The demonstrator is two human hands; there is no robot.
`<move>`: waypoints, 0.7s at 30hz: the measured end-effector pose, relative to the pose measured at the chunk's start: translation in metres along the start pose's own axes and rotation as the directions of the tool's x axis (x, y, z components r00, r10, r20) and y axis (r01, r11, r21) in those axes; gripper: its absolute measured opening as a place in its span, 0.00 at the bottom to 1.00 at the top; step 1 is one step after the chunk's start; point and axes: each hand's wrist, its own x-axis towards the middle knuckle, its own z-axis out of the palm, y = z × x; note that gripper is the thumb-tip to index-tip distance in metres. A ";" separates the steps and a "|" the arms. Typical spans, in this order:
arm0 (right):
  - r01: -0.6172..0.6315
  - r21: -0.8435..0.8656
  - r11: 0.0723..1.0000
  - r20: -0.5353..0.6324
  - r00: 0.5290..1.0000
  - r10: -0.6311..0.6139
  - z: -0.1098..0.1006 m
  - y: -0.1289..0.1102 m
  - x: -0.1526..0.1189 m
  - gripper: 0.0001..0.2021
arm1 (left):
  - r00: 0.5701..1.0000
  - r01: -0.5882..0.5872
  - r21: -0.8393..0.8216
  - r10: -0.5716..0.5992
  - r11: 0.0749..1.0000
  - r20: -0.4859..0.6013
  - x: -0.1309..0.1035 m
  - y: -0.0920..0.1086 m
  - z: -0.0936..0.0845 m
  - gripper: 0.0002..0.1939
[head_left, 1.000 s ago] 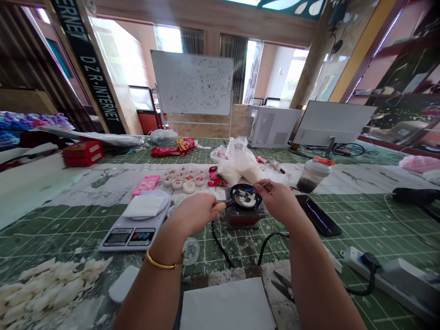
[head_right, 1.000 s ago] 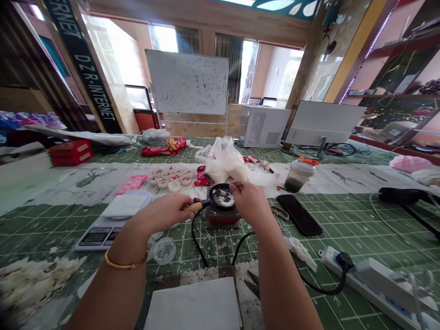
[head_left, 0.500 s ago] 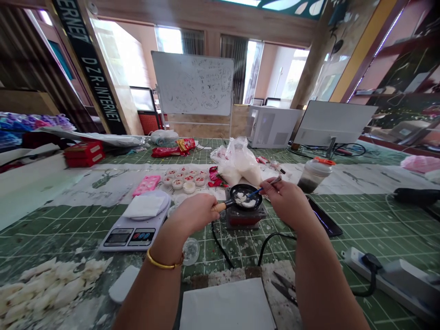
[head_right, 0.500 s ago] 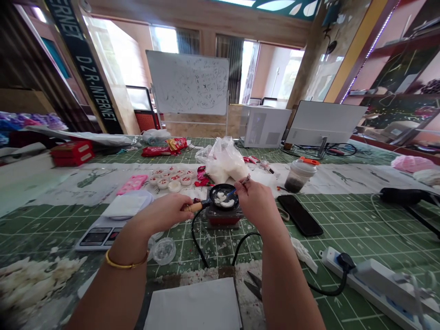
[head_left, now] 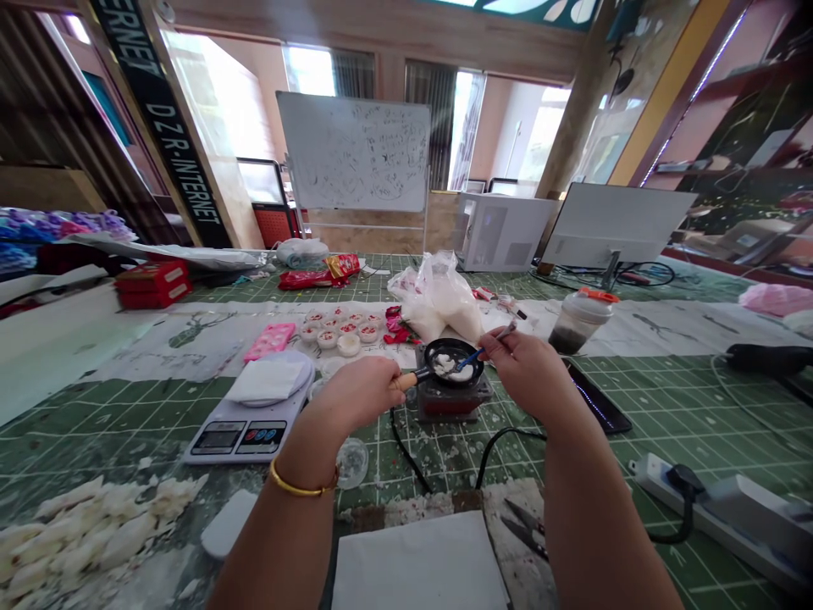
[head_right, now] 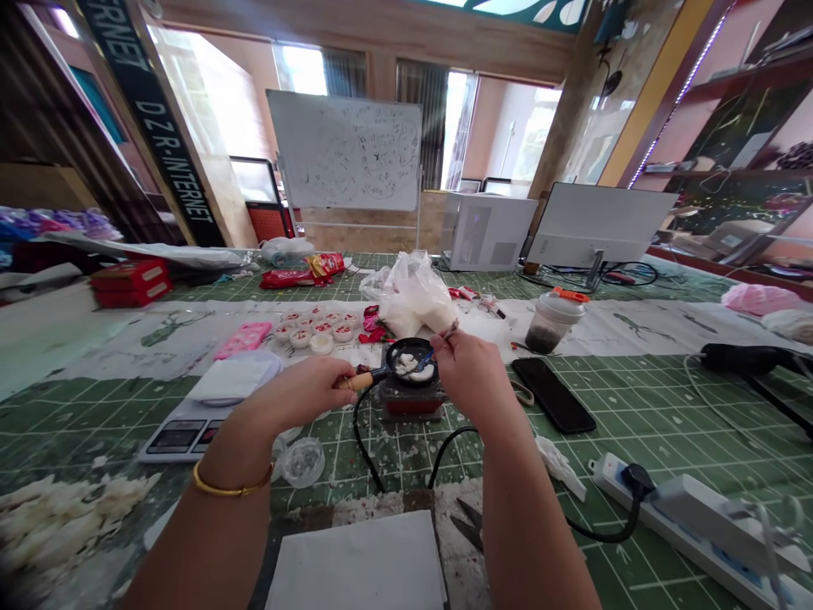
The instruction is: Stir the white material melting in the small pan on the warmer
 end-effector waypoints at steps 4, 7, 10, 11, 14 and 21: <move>-0.017 -0.062 0.998 -0.010 1.000 0.016 0.000 0.002 0.002 0.19 | 1.000 0.008 0.005 -0.008 1.000 0.002 0.000 0.000 0.000 0.07; -0.008 -0.013 1.000 0.060 0.998 0.009 0.003 0.003 0.005 0.18 | 1.000 0.007 -0.002 -0.007 1.000 0.005 0.000 0.000 0.000 0.09; 0.007 0.024 1.000 0.034 0.999 -0.008 0.004 0.004 0.003 0.17 | 1.000 0.004 -0.005 -0.004 1.000 0.008 0.000 0.000 0.000 0.09; 0.008 0.031 0.999 0.001 1.000 -0.008 0.003 0.003 0.002 0.17 | 1.000 0.004 -0.002 -0.004 1.000 0.008 -0.001 0.000 0.000 0.08; 0.021 0.102 0.995 -0.054 0.998 -0.016 0.000 0.002 0.000 0.17 | 1.000 0.005 0.006 -0.005 1.000 0.005 0.000 0.001 0.001 0.08; 0.045 0.088 0.995 -0.010 0.999 -0.045 0.006 0.002 0.003 0.15 | 1.000 -0.001 0.003 0.001 1.000 0.007 0.001 0.001 0.001 0.08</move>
